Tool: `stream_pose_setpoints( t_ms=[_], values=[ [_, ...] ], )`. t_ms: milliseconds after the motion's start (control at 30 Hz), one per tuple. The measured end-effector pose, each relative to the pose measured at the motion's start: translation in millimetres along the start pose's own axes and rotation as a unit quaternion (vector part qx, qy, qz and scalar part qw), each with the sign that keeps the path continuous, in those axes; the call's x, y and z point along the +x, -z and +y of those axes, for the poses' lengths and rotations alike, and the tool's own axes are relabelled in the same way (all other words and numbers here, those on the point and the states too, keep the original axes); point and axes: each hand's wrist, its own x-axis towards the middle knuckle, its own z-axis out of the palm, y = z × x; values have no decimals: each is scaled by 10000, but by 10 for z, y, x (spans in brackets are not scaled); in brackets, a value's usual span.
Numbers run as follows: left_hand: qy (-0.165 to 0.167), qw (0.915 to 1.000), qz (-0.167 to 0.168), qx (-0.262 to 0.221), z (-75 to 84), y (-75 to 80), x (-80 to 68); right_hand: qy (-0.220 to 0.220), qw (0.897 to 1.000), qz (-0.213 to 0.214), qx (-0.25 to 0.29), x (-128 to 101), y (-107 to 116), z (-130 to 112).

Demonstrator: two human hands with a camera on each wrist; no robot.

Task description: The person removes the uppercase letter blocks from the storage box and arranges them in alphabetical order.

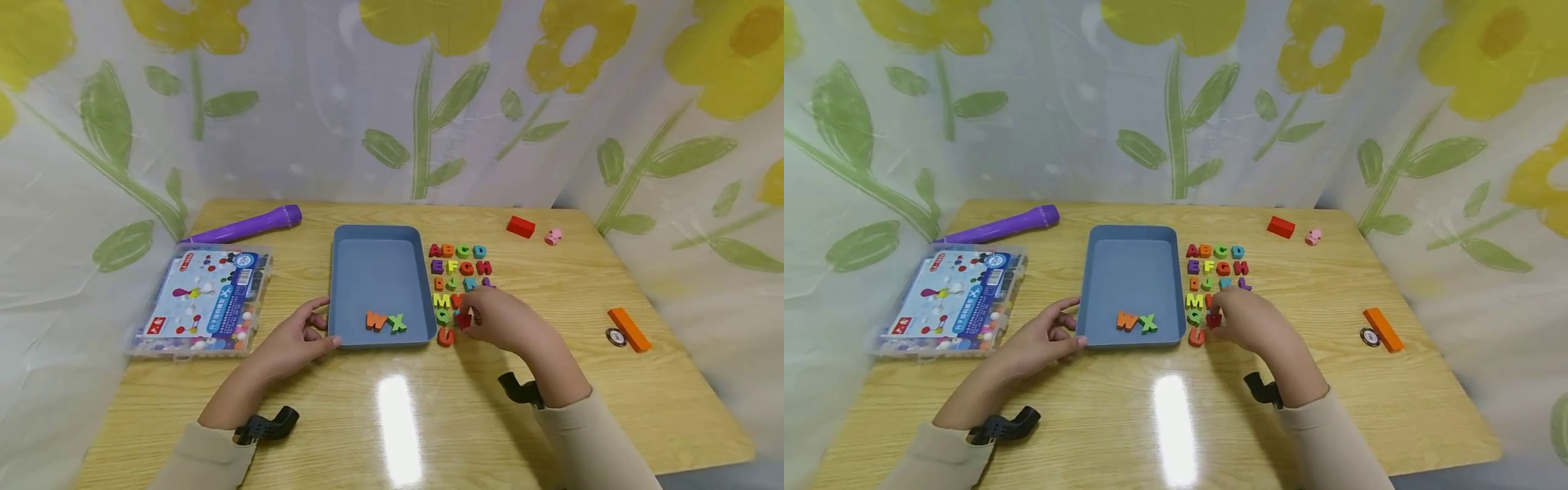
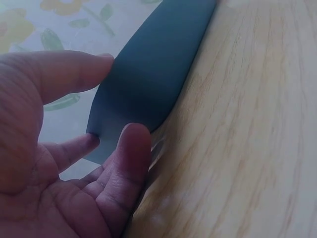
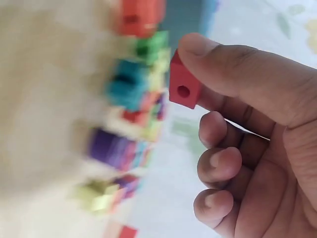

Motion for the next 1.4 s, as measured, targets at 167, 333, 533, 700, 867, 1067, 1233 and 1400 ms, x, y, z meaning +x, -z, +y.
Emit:
stream_pose_setpoints(
  t_ms=[167,333,533,700,867,1067,1233,1400],
  values=[
    [24,10000,-21,-54,-6,14,-15,-179,9998,-115,-6,-56,-239,119],
    [5,10000,24,-60,-42,37,-24,-156,9998,39,-153,-46,-354,124],
    [-32,9999,49,-96,-58,57,-37,-52,9999,148,-33,-48,-351,120],
    [-85,9999,12,-117,-38,59,-41,-48,9998,162,63,-64,-251,80],
    [-111,9998,16,-144,-33,70,-34,192,9997,140,66,121,-66,-217],
    [-91,9999,35,-111,-46,61,-19,624,9971,-194,-396,566,-41,-759],
    [-134,9998,2,-164,-56,30,-7,857,9875,-805,-1053,872,-218,-995],
    [-276,9994,-60,-204,-41,11,-10,991,9809,-807,-1469,960,-341,-1062]
  ],
)
